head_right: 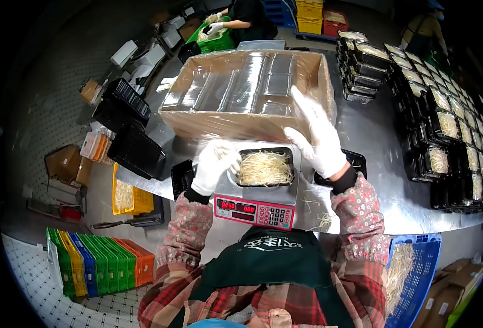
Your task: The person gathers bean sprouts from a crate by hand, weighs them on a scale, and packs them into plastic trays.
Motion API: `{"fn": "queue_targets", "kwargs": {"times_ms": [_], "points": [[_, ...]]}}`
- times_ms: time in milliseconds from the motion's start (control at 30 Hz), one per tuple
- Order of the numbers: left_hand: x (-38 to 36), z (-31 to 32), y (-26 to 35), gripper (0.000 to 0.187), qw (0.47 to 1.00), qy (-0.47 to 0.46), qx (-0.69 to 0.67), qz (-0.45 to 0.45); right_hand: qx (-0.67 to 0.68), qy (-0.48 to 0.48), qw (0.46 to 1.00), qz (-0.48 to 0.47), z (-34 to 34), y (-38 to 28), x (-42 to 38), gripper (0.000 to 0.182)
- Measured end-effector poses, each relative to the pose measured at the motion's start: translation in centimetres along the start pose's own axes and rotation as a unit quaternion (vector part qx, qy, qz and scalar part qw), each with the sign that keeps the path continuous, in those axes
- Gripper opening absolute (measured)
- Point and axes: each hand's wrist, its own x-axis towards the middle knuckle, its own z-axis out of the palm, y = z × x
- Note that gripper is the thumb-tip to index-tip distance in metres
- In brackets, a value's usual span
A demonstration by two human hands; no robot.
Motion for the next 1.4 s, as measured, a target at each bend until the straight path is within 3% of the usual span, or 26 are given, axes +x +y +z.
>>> {"fn": "queue_targets", "kwargs": {"times_ms": [67,100,133,200,233,300,333,400,467,500,533,567,600,667,700,833,933,967,1000,1067,1133,1200,1267,1333,1367,1400], "points": [[-1.9,0.4,-0.5,0.026,0.996,-0.020,0.038,-0.080,0.094,-0.134,0.968,0.188,0.3,1.3,-3.5,0.058],[-2.5,-0.1,-2.4,0.034,0.996,-0.030,0.003,-0.085,0.072,-0.171,0.951,0.249,0.9,2.4,-5.7,0.056],[-3.2,-0.4,-3.8,0.042,0.990,-0.001,0.068,-0.121,0.076,-0.151,0.951,0.257,1.9,3.5,-7.9,0.052],[-3.9,-1.1,-8.1,0.041,0.972,0.043,0.199,-0.121,0.023,-0.179,0.933,0.311,3.8,6.2,-11.0,0.045],[-3.5,-1.1,-9.5,0.041,0.972,0.044,0.199,-0.121,-0.030,-0.142,0.956,0.254,5.2,7.5,-11.8,0.043],[-1.8,-1.2,-10.8,0.036,0.897,0.117,0.424,0.035,-0.126,-0.077,0.973,0.175,7.1,8.5,-11.5,0.036],[-0.6,-0.9,-9.1,0.032,0.853,0.112,0.508,-0.038,-0.175,-0.082,0.963,0.186,8.1,9.6,-11.4,0.034],[1.1,-2.2,-11.6,0.030,0.786,0.183,0.587,0.065,-0.233,-0.148,0.938,0.209,10.0,11.7,-11.2,0.033],[1.8,-4.3,-14.8,0.029,0.752,0.191,0.625,0.085,-0.236,-0.171,0.927,0.237,10.5,11.5,-10.5,0.032],[2.0,-5.3,-15.9,0.030,0.861,0.163,0.481,-0.017,-0.185,-0.161,0.930,0.275,10.6,11.5,-10.4,0.031],[2.2,-5.7,-16.2,0.030,0.933,0.126,0.316,-0.116,-0.132,-0.149,0.929,0.312,10.5,11.6,-10.5,0.030],[2.2,-6.0,-16.6,0.031,0.955,0.125,0.238,-0.124,0.022,-0.094,0.933,0.347,11.7,13.9,-12.0,0.026],[2.4,-7.8,-18.9,0.029,0.961,0.118,0.204,-0.145,0.021,-0.092,0.932,0.349,12.6,15.1,-12.8,0.026],[1.5,-6.0,-14.3,0.030,0.961,0.139,0.003,-0.238,0.310,-0.025,0.840,0.445,13.3,16.5,-13.8,0.026],[1.7,-6.6,-15.4,0.032,0.964,0.132,-0.033,-0.228,0.334,-0.003,0.824,0.457,13.2,15.9,-13.5,0.023],[2.0,-7.6,-18.5,0.032,0.972,0.128,-0.107,-0.168,0.309,0.055,0.838,0.446,14.7,16.3,-14.0,0.007],[1.5,-6.7,-17.0,0.031,0.971,0.160,0.025,-0.174,0.257,0.010,0.862,0.438,14.1,16.2,-14.2,0.016],[0.6,-5.6,-15.5,0.031,0.974,0.171,0.088,-0.117,0.217,-0.015,0.878,0.426,13.2,15.8,-14.6,0.020],[0.1,-7.8,-19.5,0.036,0.980,0.158,0.026,-0.119,0.186,-0.002,0.898,0.398,11.9,13.8,-14.3,0.025],[-3.4,-4.5,-11.8,0.045,0.941,0.175,0.059,-0.284,0.117,-0.127,0.851,0.496,8.4,10.1,-14.4,0.028],[-6.2,-3.7,-10.9,0.038,0.937,0.111,-0.044,-0.327,0.347,-0.151,0.697,0.609,7.1,7.6,-14.9,0.032],[-7.5,-3.2,-12.3,0.022,0.916,0.156,-0.202,-0.311,0.426,-0.025,0.705,0.567,8.6,7.5,-17.5,0.031],[-9.0,-2.4,-13.5,0.021,0.935,0.127,-0.282,-0.173,0.421,0.029,0.737,0.527,9.4,7.5,-19.1,0.028],[-7.9,-1.7,-13.4,0.019,0.940,0.128,-0.267,-0.169,0.426,0.062,0.740,0.517,8.0,5.8,-18.6,0.024],[-7.3,-1.2,-13.8,0.016,0.991,0.083,-0.041,-0.099,0.425,0.065,0.749,0.504,7.0,4.7,-18.2,0.024],[-5.7,0.4,-10.5,0.015,0.950,0.111,-0.185,-0.227,0.419,0.073,0.759,0.493,5.6,4.2,-18.1,0.024]]}}
